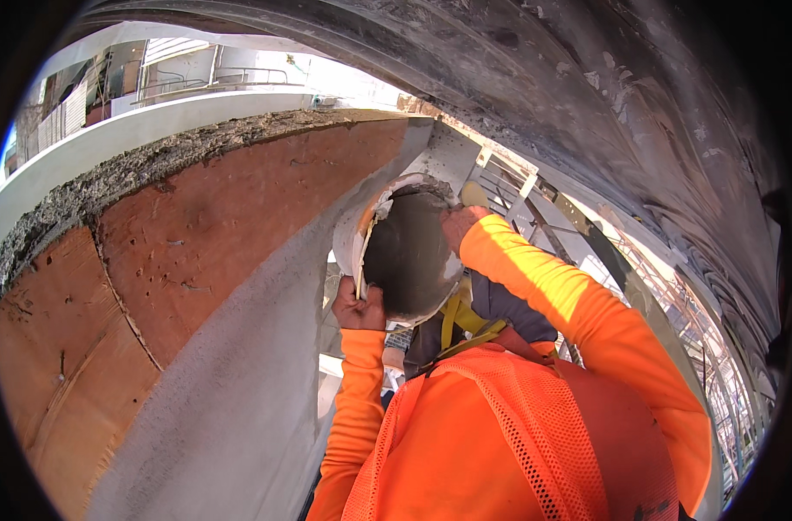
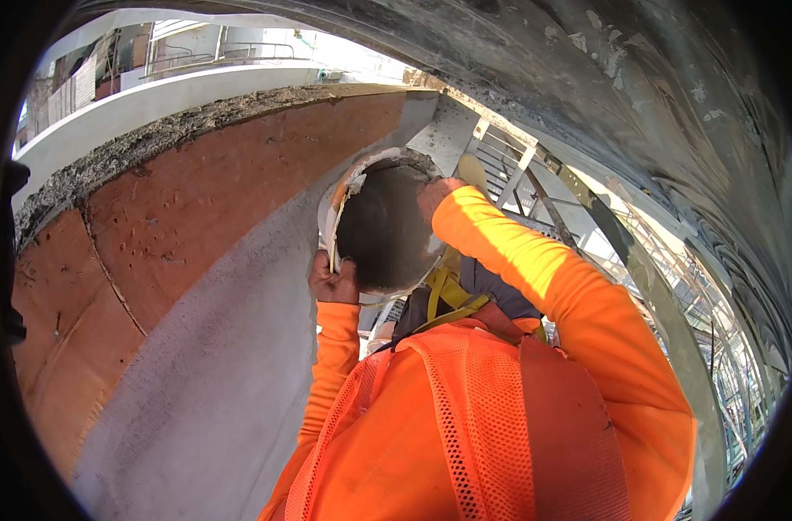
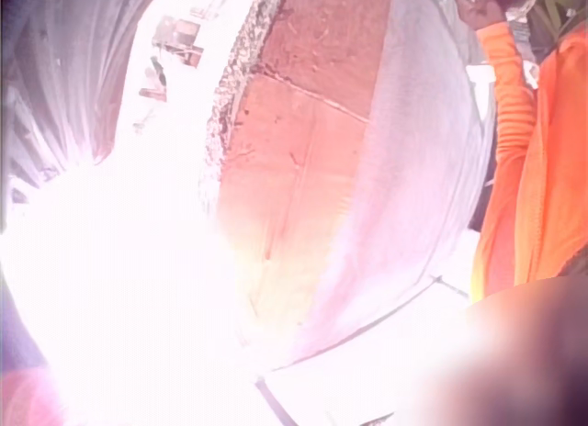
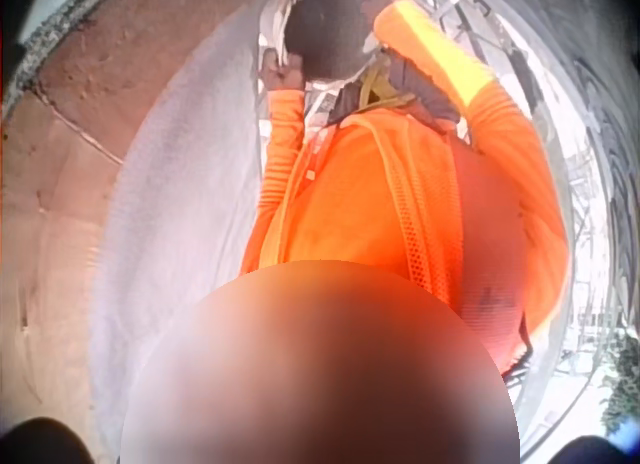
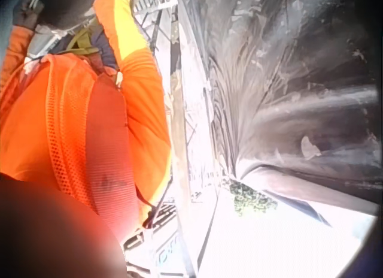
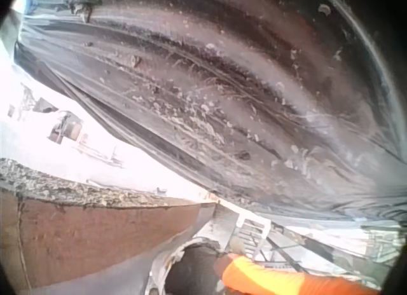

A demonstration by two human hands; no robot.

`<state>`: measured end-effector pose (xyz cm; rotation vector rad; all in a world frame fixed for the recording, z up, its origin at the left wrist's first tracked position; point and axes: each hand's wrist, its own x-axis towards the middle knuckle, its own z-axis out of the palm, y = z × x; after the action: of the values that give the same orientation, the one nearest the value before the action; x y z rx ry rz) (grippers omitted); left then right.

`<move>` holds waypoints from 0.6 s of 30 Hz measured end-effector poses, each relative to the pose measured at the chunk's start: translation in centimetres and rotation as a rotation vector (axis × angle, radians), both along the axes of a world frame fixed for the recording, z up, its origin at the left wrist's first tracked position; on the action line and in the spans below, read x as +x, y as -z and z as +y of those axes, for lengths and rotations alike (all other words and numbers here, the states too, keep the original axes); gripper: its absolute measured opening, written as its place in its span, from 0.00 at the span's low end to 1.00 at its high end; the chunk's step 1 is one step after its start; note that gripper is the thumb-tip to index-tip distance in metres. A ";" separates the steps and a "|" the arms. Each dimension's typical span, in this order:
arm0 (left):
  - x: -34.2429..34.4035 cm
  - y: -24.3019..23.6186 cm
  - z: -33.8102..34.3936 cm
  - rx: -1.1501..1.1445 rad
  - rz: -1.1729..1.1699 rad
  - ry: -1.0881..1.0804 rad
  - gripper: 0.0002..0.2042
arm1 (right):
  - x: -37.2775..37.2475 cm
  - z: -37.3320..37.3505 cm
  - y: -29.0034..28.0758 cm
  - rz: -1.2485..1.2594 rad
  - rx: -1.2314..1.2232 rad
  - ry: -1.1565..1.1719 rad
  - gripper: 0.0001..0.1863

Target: The person scoops plaster from a bucket with a trowel, applies it to a curved wall section, and smooths it with a float. They repeat this cycle, mixing the plaster and adding water as needed while working on the same area.

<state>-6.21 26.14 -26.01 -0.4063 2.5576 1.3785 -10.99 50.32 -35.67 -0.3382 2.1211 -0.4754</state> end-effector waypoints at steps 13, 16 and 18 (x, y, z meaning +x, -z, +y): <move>-0.1 -0.2 -0.7 -0.020 0.021 0.080 0.09 | 5.5 0.4 1.3 -0.397 -0.479 0.330 0.25; 0.3 0.7 -2.2 0.162 -0.023 -0.079 0.08 | 4.8 2.4 -0.4 -0.296 -0.526 0.222 0.26; 0.6 1.6 -3.5 0.159 -0.112 -0.157 0.07 | 4.2 3.7 -2.4 -0.212 -0.516 0.211 0.26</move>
<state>-5.57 22.67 -27.59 -0.6473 2.3496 1.5520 -6.74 54.05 -33.31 -0.3358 1.8132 -1.1372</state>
